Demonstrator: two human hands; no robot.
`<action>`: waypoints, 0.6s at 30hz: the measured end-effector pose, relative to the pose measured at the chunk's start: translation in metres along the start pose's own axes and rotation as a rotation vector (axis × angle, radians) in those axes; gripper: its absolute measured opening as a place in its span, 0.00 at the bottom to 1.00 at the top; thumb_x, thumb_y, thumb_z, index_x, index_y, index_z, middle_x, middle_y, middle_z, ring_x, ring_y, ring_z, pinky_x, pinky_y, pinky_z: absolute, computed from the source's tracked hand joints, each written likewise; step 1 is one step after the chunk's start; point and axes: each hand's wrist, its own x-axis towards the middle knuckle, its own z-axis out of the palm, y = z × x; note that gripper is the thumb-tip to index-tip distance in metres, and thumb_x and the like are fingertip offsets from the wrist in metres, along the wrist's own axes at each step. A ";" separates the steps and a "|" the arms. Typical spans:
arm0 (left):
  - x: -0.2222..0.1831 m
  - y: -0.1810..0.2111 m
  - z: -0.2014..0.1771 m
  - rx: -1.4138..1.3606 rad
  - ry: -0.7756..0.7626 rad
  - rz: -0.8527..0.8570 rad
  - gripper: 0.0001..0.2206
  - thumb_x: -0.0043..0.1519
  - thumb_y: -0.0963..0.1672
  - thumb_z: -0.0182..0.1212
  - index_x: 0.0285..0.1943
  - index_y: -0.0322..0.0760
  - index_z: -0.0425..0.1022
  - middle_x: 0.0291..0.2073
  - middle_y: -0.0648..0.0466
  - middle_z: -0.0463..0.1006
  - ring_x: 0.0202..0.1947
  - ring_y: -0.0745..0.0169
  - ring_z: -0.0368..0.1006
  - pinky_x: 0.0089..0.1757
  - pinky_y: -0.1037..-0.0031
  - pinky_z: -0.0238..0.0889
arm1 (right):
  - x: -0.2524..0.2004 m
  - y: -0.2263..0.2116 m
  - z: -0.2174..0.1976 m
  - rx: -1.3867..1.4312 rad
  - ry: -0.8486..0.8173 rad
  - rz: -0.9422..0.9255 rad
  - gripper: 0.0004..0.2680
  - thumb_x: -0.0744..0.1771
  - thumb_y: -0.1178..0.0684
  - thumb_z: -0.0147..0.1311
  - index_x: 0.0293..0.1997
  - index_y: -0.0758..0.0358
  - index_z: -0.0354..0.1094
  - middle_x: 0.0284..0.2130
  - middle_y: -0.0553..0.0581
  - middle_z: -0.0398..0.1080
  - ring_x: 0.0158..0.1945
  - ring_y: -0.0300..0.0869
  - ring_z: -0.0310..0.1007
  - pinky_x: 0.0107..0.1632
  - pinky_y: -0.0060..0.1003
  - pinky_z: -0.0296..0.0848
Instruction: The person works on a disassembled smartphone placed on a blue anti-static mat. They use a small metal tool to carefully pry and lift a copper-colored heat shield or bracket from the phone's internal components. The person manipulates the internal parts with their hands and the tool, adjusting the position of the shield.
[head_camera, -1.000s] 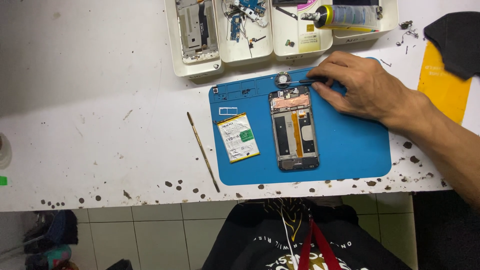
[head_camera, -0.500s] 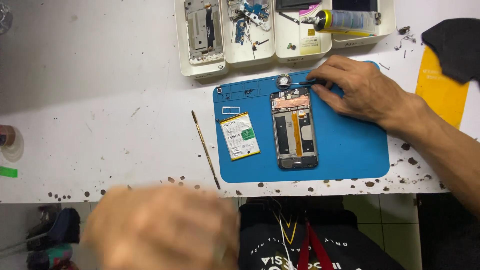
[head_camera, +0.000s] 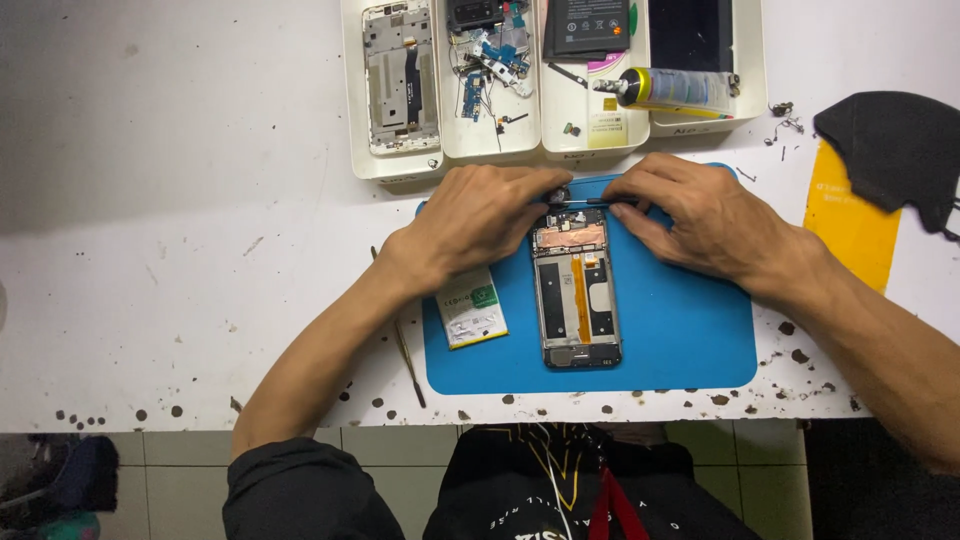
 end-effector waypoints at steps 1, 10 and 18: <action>0.000 0.001 0.000 -0.080 0.058 -0.016 0.15 0.60 0.37 0.63 0.56 0.38 0.75 0.42 0.44 0.85 0.36 0.38 0.82 0.34 0.53 0.74 | 0.001 -0.004 0.001 0.035 0.028 0.086 0.04 0.69 0.60 0.58 0.48 0.62 0.75 0.36 0.58 0.74 0.38 0.47 0.80 0.42 0.39 0.79; 0.002 -0.019 0.008 -0.034 0.057 0.121 0.18 0.63 0.42 0.67 0.62 0.37 0.70 0.44 0.47 0.85 0.37 0.47 0.83 0.33 0.59 0.76 | -0.005 0.006 -0.004 -0.075 0.014 -0.104 0.08 0.68 0.60 0.58 0.50 0.74 0.73 0.40 0.66 0.77 0.40 0.50 0.78 0.46 0.38 0.80; 0.002 -0.021 0.009 -0.039 0.078 0.132 0.17 0.63 0.42 0.67 0.60 0.36 0.72 0.45 0.46 0.85 0.38 0.46 0.83 0.34 0.58 0.75 | -0.008 0.007 -0.004 -0.107 -0.001 -0.105 0.08 0.69 0.57 0.58 0.51 0.71 0.74 0.37 0.64 0.75 0.35 0.48 0.76 0.39 0.38 0.79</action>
